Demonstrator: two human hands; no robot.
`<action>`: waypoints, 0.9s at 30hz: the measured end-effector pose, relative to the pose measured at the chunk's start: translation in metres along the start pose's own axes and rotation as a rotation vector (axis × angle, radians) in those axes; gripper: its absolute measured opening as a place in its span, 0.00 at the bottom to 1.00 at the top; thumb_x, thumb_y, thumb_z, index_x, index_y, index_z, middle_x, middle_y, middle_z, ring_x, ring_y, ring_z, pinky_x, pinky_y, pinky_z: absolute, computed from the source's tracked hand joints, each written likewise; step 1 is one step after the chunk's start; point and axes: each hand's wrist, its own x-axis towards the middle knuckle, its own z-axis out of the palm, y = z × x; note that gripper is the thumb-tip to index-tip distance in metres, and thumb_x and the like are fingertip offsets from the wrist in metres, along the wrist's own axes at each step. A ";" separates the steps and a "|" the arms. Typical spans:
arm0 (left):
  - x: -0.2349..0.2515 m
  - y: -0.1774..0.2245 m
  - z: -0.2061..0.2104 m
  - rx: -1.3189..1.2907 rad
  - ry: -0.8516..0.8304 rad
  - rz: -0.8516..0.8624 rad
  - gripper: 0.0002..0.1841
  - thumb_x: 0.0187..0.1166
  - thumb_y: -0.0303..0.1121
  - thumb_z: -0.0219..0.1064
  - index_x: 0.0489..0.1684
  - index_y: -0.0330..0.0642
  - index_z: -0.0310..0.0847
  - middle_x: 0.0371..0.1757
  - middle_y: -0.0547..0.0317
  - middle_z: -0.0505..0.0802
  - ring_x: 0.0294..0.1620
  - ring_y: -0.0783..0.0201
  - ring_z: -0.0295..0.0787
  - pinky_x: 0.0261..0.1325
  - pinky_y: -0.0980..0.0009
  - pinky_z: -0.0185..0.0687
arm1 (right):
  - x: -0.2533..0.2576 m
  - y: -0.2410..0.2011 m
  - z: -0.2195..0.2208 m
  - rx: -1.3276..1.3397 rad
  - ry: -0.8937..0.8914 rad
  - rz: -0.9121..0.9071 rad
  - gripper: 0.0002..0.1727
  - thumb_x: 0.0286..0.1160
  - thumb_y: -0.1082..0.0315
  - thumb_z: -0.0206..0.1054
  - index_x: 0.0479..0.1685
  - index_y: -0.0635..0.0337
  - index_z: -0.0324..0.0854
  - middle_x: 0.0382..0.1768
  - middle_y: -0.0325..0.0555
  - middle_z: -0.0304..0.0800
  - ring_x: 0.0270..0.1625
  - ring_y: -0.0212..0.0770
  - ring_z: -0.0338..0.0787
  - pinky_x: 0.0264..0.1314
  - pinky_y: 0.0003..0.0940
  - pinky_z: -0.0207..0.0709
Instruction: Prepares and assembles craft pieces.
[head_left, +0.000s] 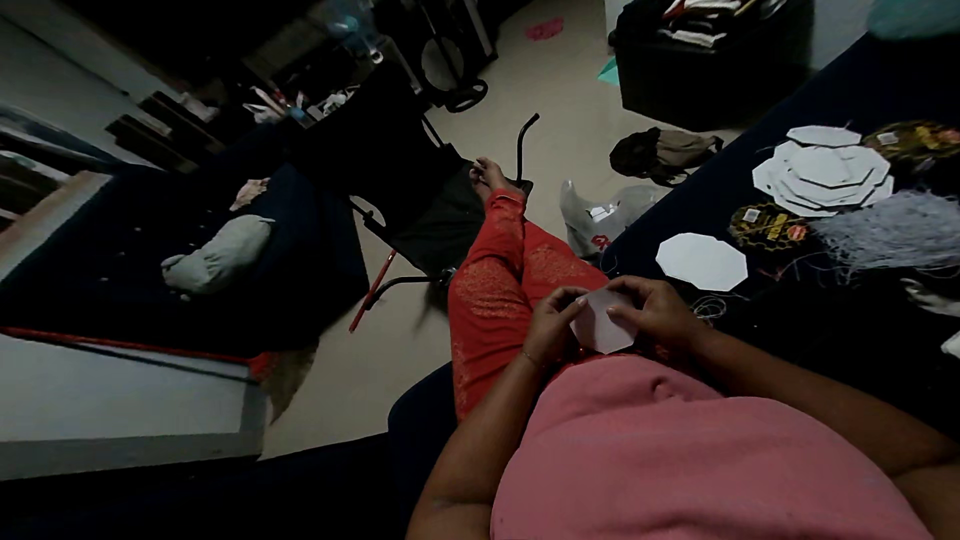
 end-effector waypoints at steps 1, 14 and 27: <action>0.000 -0.001 0.000 -0.001 0.009 -0.004 0.08 0.83 0.22 0.58 0.50 0.29 0.81 0.42 0.61 0.90 0.45 0.73 0.87 0.57 0.70 0.85 | 0.000 -0.001 0.002 -0.014 -0.002 -0.010 0.16 0.75 0.71 0.69 0.59 0.67 0.84 0.47 0.50 0.93 0.45 0.35 0.92 0.53 0.35 0.87; 0.000 -0.008 -0.005 -0.023 -0.196 -0.009 0.06 0.85 0.28 0.54 0.44 0.38 0.76 0.37 0.68 0.85 0.42 0.77 0.83 0.54 0.72 0.82 | 0.000 0.001 0.008 -0.057 -0.023 -0.058 0.12 0.75 0.73 0.68 0.53 0.66 0.88 0.45 0.48 0.94 0.45 0.31 0.92 0.54 0.31 0.86; -0.002 -0.004 -0.004 0.023 0.038 0.023 0.03 0.77 0.19 0.61 0.42 0.32 0.77 0.38 0.64 0.85 0.42 0.75 0.84 0.53 0.73 0.83 | 0.000 0.002 0.008 0.051 -0.005 0.043 0.22 0.70 0.72 0.73 0.65 0.67 0.81 0.51 0.51 0.92 0.48 0.35 0.92 0.56 0.34 0.86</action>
